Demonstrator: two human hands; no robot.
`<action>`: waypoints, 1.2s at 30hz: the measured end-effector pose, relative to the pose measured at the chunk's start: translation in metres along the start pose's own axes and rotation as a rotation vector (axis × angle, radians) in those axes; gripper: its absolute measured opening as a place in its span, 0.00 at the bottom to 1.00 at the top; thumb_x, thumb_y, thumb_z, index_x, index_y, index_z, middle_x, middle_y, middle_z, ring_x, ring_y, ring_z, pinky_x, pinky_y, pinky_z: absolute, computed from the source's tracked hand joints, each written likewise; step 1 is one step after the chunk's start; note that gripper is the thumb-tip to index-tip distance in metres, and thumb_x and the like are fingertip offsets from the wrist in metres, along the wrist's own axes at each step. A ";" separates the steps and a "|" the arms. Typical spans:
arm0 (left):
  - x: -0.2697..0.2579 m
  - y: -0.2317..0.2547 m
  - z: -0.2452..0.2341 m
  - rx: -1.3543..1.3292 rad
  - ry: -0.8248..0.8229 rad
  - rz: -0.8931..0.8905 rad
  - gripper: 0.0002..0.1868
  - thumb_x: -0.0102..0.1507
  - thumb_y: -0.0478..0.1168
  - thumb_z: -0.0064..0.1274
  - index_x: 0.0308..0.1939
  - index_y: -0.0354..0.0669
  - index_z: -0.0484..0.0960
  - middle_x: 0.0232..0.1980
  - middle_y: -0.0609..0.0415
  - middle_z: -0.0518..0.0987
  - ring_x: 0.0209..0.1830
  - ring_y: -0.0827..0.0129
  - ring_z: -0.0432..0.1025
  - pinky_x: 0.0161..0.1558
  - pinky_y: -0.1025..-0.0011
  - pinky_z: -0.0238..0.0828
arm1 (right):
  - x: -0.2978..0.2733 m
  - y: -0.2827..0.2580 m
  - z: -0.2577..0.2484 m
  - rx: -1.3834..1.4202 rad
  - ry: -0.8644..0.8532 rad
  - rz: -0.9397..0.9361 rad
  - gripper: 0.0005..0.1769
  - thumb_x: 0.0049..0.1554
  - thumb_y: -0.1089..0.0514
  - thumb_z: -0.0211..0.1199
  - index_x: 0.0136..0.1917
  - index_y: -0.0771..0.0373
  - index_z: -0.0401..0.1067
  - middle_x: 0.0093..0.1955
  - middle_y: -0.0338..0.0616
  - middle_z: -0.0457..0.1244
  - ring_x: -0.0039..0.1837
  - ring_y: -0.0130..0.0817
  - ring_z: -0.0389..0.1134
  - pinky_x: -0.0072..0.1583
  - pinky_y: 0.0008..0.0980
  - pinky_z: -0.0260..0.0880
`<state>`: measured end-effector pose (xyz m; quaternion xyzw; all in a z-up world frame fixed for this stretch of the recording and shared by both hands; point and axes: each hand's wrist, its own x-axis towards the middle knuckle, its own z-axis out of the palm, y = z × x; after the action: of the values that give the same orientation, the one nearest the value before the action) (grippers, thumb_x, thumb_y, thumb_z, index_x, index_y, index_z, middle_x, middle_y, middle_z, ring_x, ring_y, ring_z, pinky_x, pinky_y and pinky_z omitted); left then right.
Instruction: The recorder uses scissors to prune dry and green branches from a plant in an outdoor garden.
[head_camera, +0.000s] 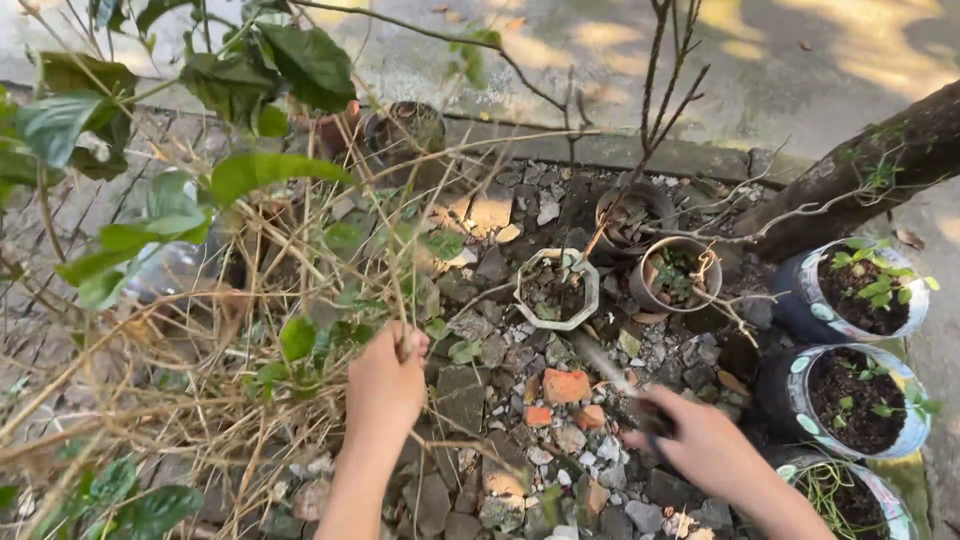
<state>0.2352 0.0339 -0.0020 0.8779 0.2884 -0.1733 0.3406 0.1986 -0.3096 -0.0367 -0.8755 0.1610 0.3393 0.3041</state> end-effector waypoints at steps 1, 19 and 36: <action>-0.006 -0.006 0.001 -0.034 0.040 0.052 0.10 0.69 0.42 0.48 0.47 0.45 0.83 0.40 0.53 0.85 0.39 0.64 0.80 0.47 0.61 0.74 | 0.010 -0.006 0.009 -0.101 -0.078 -0.205 0.29 0.50 0.38 0.73 0.60 0.48 0.71 0.43 0.46 0.71 0.47 0.43 0.74 0.51 0.39 0.73; -0.054 0.013 -0.014 -0.170 0.111 0.103 0.07 0.62 0.34 0.55 0.43 0.46 0.83 0.35 0.49 0.85 0.35 0.61 0.81 0.40 0.62 0.75 | 0.050 -0.160 0.097 -0.588 -0.332 -0.685 0.30 0.47 0.32 0.70 0.56 0.49 0.74 0.47 0.48 0.71 0.52 0.52 0.72 0.54 0.50 0.72; -0.047 0.004 -0.011 -0.053 0.096 0.122 0.09 0.63 0.34 0.52 0.44 0.51 0.84 0.38 0.53 0.87 0.41 0.65 0.83 0.45 0.63 0.78 | 0.065 -0.152 0.124 -0.292 -0.555 -0.709 0.25 0.55 0.35 0.67 0.42 0.60 0.77 0.36 0.50 0.70 0.42 0.47 0.75 0.49 0.45 0.73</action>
<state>0.2027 0.0214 0.0314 0.8918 0.2550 -0.1024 0.3595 0.2579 -0.1195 -0.0895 -0.7864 -0.2843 0.4547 0.3066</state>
